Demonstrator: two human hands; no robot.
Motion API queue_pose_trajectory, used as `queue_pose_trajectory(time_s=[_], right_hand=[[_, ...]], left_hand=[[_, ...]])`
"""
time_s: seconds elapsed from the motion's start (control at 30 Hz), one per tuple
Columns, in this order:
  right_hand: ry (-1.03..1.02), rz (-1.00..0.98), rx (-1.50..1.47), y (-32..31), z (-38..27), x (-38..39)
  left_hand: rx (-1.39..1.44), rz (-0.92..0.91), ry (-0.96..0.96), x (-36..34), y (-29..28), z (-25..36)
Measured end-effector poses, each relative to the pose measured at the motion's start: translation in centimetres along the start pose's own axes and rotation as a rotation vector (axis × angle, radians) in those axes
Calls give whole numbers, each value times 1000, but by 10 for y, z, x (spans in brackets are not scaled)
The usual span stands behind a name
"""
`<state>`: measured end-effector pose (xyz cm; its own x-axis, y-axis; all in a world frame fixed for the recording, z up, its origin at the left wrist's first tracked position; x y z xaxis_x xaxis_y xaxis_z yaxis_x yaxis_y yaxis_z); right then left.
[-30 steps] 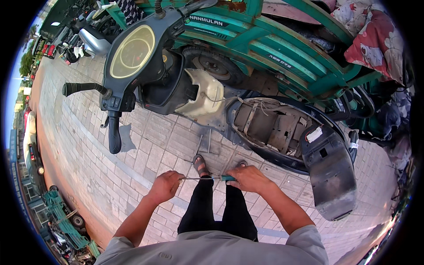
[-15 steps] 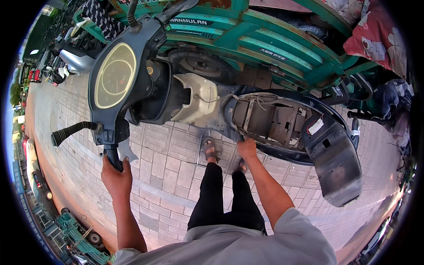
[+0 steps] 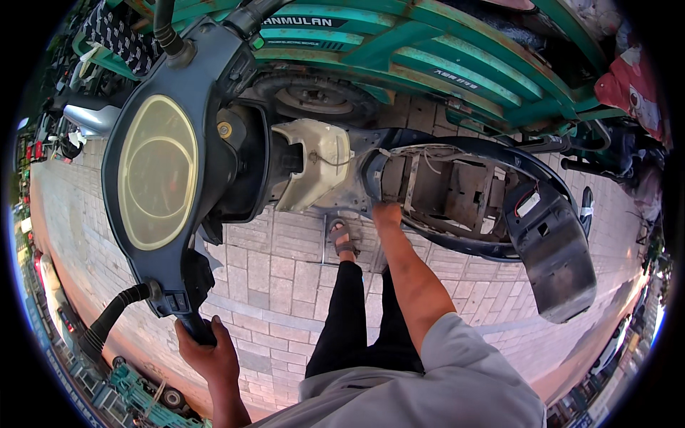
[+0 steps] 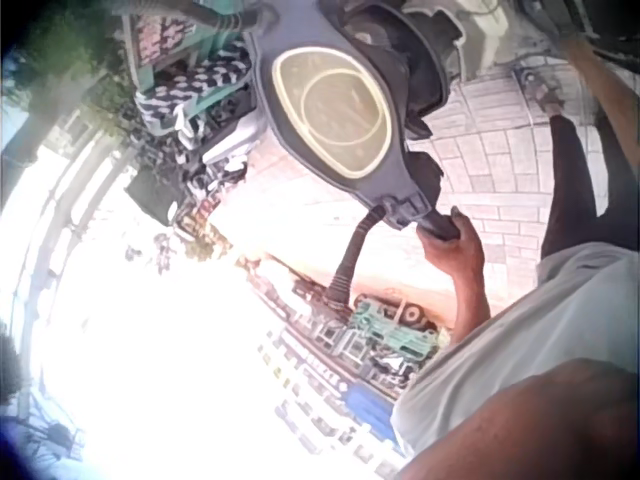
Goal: The person uses a screwdriver and pliers to remove plastic body panels and work on the internal frame and wiring of an electric scooter.
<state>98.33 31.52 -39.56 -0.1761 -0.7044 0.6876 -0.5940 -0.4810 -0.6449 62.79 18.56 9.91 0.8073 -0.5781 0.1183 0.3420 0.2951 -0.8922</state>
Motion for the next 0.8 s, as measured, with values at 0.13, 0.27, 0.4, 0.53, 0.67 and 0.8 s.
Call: queue_pose_trajectory(time_s=[0.13, 0.27, 0.4, 0.53, 0.67, 0.8], right_hand=[[-283, -205, 570, -19, -59, -29], [-249, -338, 600, -43, -95, -45], [-55, -249, 330, -56, -93, -27], [-9, -80, 194, -75, -86, 30], [-47, -31, 159, -79, -54, 23], [63, -161, 146, -92, -16, -19]], left_hand=[[-22, 19, 1, 1, -3, -9], [-66, -6, -55, 0, -5, -16], [-72, 27, -37, 2, -3, -21], [-110, 82, 12, 5, -4, -16], [-115, 48, -24, 6, -3, -21], [-66, -15, -103, 4, -5, -31]])
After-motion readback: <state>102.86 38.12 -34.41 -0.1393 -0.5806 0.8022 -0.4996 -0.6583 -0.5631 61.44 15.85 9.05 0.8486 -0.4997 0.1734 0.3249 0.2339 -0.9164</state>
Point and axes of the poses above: each hand's wrist, its own x-axis away from the middle knuckle, its own y-axis out of the palm, z = x × y, the point moved 5 cm from there along -x, towards the middle knuckle, and after that the axes turned 7 degrees about -y, right-handed, at the moved point
